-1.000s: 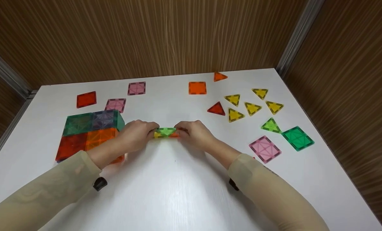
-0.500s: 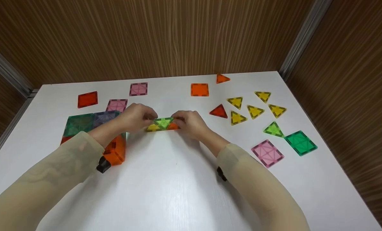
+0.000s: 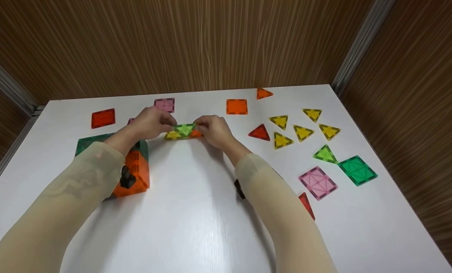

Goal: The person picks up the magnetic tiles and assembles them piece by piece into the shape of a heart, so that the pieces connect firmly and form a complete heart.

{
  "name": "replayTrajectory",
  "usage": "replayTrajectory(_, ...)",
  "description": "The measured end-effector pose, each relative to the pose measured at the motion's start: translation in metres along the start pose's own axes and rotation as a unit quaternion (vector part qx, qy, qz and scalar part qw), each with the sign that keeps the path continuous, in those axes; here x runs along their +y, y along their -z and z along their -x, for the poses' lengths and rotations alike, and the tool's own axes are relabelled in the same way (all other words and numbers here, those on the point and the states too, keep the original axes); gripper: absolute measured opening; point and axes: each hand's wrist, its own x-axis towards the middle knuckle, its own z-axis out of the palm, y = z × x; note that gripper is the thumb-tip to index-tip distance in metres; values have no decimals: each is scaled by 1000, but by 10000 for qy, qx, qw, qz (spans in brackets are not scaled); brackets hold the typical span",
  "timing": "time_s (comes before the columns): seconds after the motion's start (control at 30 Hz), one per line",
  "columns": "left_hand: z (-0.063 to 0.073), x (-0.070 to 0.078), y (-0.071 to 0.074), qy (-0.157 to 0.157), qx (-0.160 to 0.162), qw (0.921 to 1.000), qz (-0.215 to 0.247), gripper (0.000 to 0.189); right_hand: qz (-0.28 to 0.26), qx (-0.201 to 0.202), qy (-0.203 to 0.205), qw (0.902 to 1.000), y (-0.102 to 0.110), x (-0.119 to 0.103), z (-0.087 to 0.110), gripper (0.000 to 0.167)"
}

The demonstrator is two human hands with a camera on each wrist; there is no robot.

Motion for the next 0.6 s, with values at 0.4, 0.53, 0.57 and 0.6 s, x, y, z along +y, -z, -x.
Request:
replayTrajectory(0.4,-4,-9,-3,136,115,9998,80,20,-90,-147,-67,9998,-1,0,-8,24)
replayTrajectory(0.53,-4,-11,-4,149,146,9997,119,19,-147,-166,-56,9997,-2,1,-9,24)
replayTrajectory(0.57,-5,-11,-5,148,136,9997,112,20,-157,-165,-73,9997,-3,1,-9,24)
replayTrajectory(0.6,-5,-11,-5,156,121,9997,114,21,-169,-164,-79,9997,-3,1,-8,25)
